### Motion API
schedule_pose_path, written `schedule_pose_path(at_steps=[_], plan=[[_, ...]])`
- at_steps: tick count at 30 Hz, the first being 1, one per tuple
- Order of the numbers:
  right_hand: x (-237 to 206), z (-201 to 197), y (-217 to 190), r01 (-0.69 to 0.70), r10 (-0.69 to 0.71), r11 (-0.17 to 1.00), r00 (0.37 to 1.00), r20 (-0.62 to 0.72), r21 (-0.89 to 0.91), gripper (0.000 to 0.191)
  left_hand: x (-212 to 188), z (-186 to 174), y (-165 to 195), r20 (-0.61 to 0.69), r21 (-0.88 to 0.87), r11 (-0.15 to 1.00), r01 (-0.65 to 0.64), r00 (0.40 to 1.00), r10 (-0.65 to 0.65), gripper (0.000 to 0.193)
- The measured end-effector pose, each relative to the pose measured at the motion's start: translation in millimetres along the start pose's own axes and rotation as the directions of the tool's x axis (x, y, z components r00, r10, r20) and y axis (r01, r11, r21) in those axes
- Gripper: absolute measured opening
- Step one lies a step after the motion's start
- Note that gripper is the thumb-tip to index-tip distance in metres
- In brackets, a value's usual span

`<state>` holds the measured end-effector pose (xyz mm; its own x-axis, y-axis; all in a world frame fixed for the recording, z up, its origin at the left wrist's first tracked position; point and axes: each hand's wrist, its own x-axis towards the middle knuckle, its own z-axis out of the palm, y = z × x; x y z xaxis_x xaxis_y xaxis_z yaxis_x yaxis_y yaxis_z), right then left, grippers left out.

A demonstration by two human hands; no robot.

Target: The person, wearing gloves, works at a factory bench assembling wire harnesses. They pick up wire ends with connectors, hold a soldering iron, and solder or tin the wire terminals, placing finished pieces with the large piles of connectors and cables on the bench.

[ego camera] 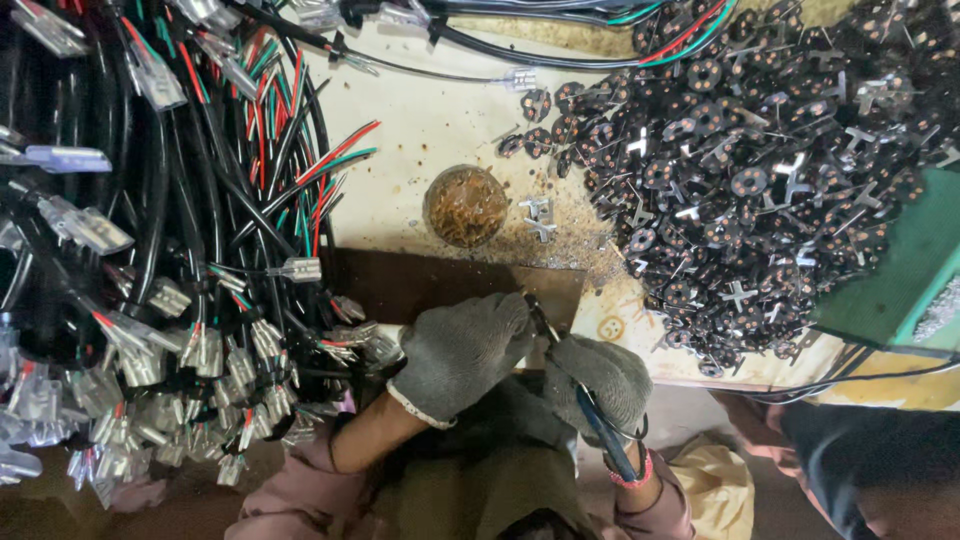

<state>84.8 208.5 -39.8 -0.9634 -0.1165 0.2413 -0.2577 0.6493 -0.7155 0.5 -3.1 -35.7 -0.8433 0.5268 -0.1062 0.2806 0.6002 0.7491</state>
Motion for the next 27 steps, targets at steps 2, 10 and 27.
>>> schedule_pose_path(at_steps=[2, 10, 27], plan=[[-1, -4, -4, -0.011, 0.011, 1.000, 1.000, 0.009, 0.004, 0.027, 0, 0, 0, 0.021, -0.049, 0.999, 0.009, 1.000, -0.008, 0.022], [-24, -1, -4, -0.156, 0.157, 0.987, 0.987, -0.046, 0.027, 0.020, 3, -6, 2, 0.009, -0.064, 0.998, 0.013, 1.000, -0.012, 0.023], [1, 5, -17, -0.255, 0.287, 0.936, 0.952, -0.107, 0.242, 0.020, -2, -32, 4, -0.212, -0.108, 0.994, 0.017, 0.977, -0.040, 0.007]])
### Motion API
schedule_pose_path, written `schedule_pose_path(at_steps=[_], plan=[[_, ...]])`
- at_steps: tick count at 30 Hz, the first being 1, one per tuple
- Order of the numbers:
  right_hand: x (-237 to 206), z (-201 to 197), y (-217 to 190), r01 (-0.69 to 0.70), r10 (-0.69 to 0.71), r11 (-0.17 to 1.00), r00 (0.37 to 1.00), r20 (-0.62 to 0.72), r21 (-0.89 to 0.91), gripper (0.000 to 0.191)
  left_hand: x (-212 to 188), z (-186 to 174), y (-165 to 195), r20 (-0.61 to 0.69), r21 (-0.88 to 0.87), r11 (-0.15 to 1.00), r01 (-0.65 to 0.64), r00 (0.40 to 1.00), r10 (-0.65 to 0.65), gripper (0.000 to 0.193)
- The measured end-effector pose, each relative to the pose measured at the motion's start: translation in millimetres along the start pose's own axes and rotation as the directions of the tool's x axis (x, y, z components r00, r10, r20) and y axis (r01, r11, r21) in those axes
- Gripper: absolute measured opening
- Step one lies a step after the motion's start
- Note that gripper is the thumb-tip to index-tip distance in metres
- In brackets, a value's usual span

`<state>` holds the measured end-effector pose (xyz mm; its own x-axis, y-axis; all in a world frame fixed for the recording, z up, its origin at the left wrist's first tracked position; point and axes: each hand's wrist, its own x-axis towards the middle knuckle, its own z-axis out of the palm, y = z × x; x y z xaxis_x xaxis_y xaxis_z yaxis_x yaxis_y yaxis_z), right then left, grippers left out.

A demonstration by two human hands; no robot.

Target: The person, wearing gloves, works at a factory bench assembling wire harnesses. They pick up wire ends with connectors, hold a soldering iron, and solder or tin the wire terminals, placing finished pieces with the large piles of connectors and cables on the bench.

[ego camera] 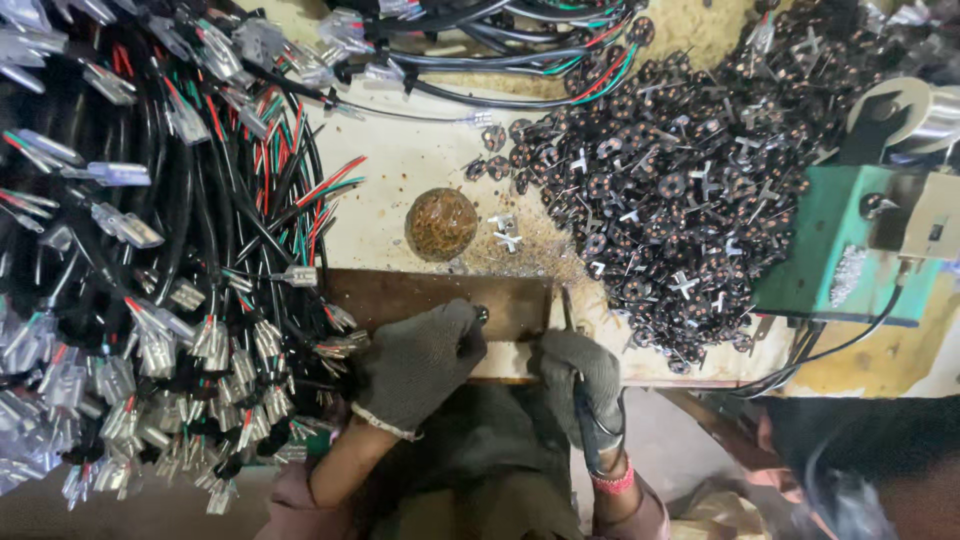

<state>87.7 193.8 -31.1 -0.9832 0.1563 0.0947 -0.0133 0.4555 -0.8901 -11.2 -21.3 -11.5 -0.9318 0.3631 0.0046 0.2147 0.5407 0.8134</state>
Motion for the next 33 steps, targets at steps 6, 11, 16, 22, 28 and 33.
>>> schedule_pose_path(at_steps=[6, 11, 16, 22, 28, 33], plan=[[7, 11, -1, 0.067, -0.070, 0.989, 0.997, -0.014, -0.132, 0.025, 4, -1, 4, -0.015, 0.068, 0.998, -0.013, 1.000, 0.014, 0.010], [10, 8, -8, 0.075, -0.070, 0.990, 0.997, 0.042, -0.116, 0.024, 3, -2, 4, -0.020, 0.076, 0.995, -0.059, 0.998, 0.060, 0.017], [12, 11, -5, 0.079, -0.082, 0.975, 0.997, -0.003, -0.206, 0.021, 3, 2, 3, -0.027, 0.136, 0.989, -0.059, 0.998, 0.063, 0.017], [8, 7, -5, 0.019, -0.017, 0.977, 1.000, 0.014, -0.211, 0.016, 1, 5, -3, 0.061, 0.080, 0.997, 0.012, 0.998, -0.017, 0.013], [5, 7, -1, 0.105, -0.109, 0.945, 0.994, 0.005, -0.310, 0.014, -3, 7, -6, 0.047, 0.037, 0.999, 0.016, 0.999, -0.018, 0.009], [2, 4, 2, 0.045, -0.026, 0.947, 0.998, 0.063, -0.319, 0.015, -3, 9, -8, 0.092, 0.028, 1.000, 0.014, 0.996, -0.016, 0.011]])
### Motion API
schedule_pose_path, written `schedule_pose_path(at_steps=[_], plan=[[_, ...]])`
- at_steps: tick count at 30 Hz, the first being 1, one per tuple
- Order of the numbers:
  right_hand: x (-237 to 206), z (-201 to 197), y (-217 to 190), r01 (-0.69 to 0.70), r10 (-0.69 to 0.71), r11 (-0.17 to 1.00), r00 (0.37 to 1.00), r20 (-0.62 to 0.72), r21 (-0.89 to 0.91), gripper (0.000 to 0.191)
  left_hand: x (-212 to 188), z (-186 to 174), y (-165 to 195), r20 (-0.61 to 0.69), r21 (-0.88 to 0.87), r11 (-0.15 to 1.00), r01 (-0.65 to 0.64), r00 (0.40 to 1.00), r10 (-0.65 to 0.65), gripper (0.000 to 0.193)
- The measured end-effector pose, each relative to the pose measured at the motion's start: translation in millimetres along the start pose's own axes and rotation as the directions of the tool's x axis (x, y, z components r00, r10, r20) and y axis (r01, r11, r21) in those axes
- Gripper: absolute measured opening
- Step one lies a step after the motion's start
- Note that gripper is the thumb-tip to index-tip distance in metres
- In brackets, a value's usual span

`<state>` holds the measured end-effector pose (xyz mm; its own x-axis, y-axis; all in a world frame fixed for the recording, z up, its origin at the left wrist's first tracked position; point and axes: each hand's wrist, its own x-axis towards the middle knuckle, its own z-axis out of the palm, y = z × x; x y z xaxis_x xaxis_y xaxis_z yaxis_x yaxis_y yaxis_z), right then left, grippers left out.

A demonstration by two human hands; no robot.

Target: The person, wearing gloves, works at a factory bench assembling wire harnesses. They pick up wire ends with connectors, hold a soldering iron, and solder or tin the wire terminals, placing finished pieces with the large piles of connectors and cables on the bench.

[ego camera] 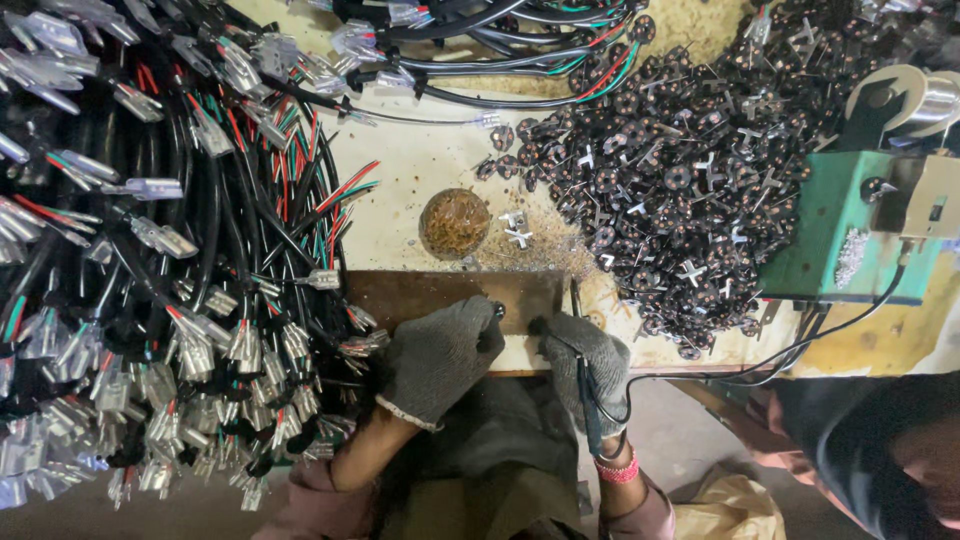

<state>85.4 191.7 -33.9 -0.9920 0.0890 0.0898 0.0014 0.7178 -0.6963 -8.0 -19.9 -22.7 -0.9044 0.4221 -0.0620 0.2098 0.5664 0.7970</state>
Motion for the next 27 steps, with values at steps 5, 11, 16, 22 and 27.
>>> schedule_pose_path(at_steps=[5, 11, 16, 22, 27], plan=[[-9, -3, 5, -0.037, 0.036, 0.999, 0.999, 0.016, 0.010, 0.017, 2, -4, 0, 0.025, -0.054, 0.998, -0.020, 0.999, 0.021, 0.016], [-15, 1, 10, 0.040, -0.042, 0.998, 0.997, -0.058, -0.038, 0.016, 3, 0, -1, 0.123, -0.029, 0.999, -0.022, 0.992, 0.025, 0.016], [-8, 2, 3, 0.105, -0.107, 0.994, 0.993, -0.048, -0.043, 0.018, 1, 6, -5, 0.092, -0.032, 0.999, -0.028, 0.995, 0.031, 0.015], [12, 2, -21, -0.018, 0.019, 1.000, 0.997, -0.080, 0.008, 0.020, 1, 5, -6, 0.041, -0.047, 0.998, -0.052, 0.998, 0.054, 0.017], [20, -9, -20, -0.022, 0.023, 0.975, 1.000, -0.002, 0.222, 0.023, 2, 2, -2, 0.047, 0.006, 1.000, 0.006, 0.999, -0.006, 0.010]])
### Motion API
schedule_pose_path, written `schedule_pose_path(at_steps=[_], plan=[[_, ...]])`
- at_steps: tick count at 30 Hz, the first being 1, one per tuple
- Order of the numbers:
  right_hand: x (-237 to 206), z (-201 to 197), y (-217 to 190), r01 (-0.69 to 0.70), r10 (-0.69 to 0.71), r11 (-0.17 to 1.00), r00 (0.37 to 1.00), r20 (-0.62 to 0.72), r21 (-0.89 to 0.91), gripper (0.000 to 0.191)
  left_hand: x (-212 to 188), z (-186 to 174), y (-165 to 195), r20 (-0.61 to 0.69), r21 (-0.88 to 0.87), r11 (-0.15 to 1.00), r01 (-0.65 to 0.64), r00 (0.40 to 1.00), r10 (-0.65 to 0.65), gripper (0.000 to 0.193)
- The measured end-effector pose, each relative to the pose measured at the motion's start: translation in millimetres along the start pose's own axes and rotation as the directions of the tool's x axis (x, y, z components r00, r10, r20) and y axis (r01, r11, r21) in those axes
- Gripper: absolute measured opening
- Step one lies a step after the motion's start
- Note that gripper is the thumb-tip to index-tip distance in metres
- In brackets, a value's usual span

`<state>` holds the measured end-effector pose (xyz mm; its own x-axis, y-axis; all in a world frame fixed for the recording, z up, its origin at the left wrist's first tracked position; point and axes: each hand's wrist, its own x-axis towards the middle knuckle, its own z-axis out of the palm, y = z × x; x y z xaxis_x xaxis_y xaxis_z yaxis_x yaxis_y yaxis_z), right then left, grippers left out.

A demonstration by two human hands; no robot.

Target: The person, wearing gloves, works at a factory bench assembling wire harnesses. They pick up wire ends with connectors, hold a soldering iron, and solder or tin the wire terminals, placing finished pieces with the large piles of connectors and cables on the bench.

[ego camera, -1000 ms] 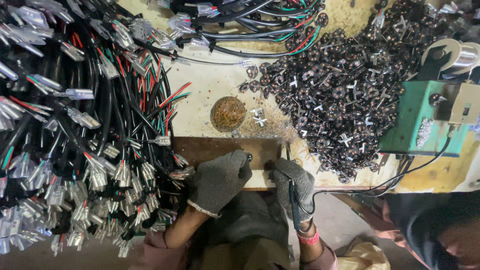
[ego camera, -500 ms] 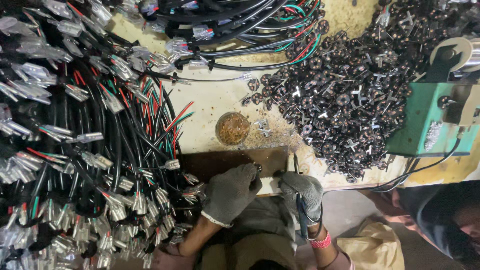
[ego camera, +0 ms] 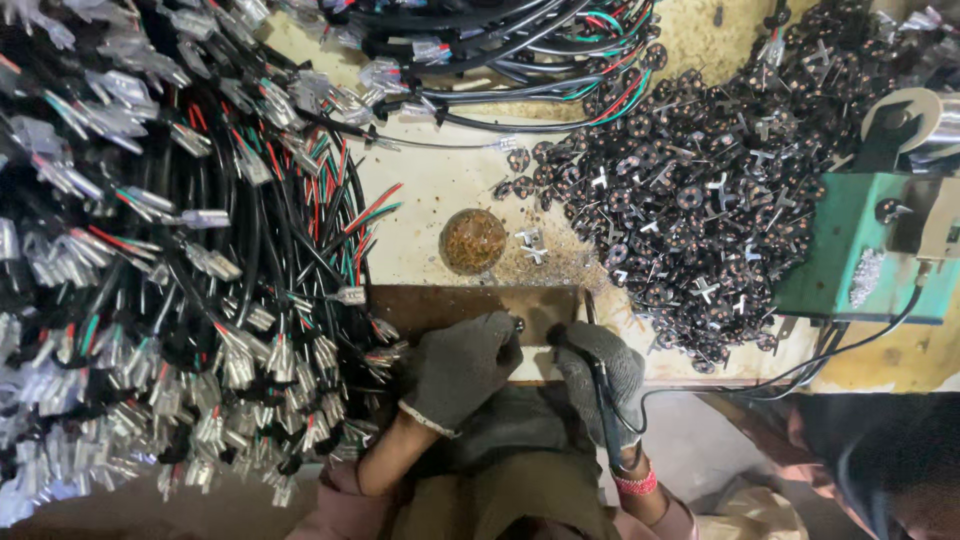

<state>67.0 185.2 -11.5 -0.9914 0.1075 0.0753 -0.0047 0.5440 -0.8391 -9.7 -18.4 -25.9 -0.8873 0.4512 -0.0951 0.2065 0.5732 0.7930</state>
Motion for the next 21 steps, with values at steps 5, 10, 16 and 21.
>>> schedule_pose_path(at_steps=[5, 10, 16, 21], plan=[[-25, -20, 9, -0.152, 0.164, 0.943, 0.986, -0.016, 0.296, 0.029, -5, 2, 10, -0.074, 0.045, 0.998, 0.031, 0.997, -0.028, 0.011], [-21, -11, 23, 0.053, -0.059, 0.997, 0.990, -0.131, -0.047, 0.021, -10, 12, 19, -0.108, 0.002, 1.000, -0.008, 0.994, 0.009, 0.017], [5, 17, 9, -0.032, 0.025, 0.984, 0.999, -0.044, -0.176, 0.039, -8, 23, 27, 0.048, 0.068, 0.996, 0.063, 0.997, -0.067, 0.023], [11, 11, -7, 0.193, -0.197, 0.980, 0.976, -0.089, -0.052, 0.040, -12, 14, 35, -0.001, 0.044, 0.992, 0.120, 0.993, -0.120, 0.031]])
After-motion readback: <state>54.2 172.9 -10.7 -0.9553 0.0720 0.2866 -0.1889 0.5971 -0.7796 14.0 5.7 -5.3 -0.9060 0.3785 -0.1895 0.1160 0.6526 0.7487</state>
